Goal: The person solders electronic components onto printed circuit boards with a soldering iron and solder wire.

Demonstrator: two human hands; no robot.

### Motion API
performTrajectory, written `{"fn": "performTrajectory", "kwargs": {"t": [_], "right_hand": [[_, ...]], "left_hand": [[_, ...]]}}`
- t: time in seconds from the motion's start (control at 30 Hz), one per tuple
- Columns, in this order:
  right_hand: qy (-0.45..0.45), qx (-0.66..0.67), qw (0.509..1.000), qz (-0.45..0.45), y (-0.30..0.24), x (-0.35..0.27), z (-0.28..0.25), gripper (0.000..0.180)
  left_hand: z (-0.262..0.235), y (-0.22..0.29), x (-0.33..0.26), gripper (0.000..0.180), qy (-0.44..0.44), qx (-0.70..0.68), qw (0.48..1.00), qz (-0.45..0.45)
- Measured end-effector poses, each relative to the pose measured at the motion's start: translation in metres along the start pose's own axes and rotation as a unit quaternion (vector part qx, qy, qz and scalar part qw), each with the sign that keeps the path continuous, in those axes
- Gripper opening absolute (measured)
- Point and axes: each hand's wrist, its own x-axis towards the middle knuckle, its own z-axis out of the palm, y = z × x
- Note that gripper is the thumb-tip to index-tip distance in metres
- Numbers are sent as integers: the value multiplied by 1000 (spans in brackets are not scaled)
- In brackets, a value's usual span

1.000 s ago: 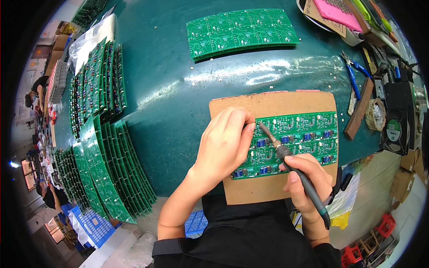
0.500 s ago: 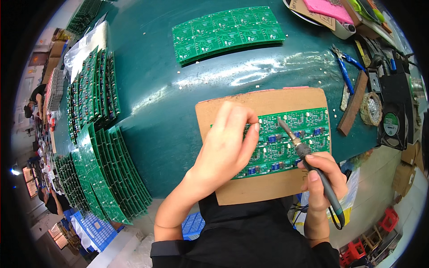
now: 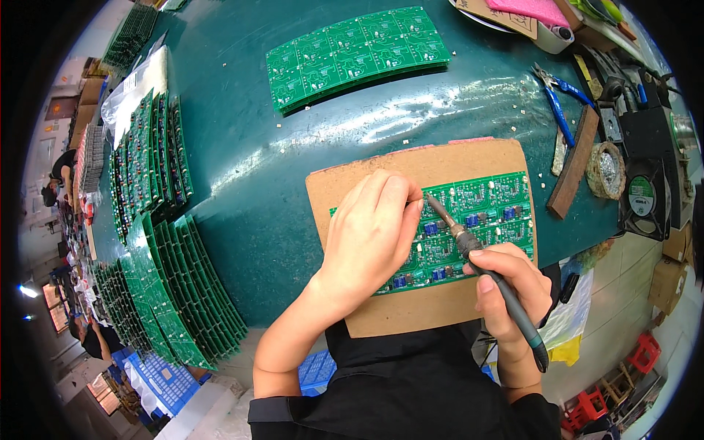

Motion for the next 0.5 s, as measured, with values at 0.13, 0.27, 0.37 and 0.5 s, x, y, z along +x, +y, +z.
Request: {"fn": "performTrajectory", "kwargs": {"t": [0.13, 0.27, 0.37, 0.5], "right_hand": [[65, 29, 997, -23, 3, -4, -9, 22], [100, 6, 995, -15, 5, -8, -30, 23], [103, -5, 995, 9, 6, -7, -33, 22], [78, -1, 997, 2, 5, -4, -32, 20]], "left_hand": [[-10, 6, 2, 12, -2, -12, 1000, -20], [-15, 16, 5, 11, 15, -82, 993, -88], [-2, 21, 11, 11, 0, -74, 996, -45], [16, 18, 18, 12, -7, -56, 998, 27]]}}
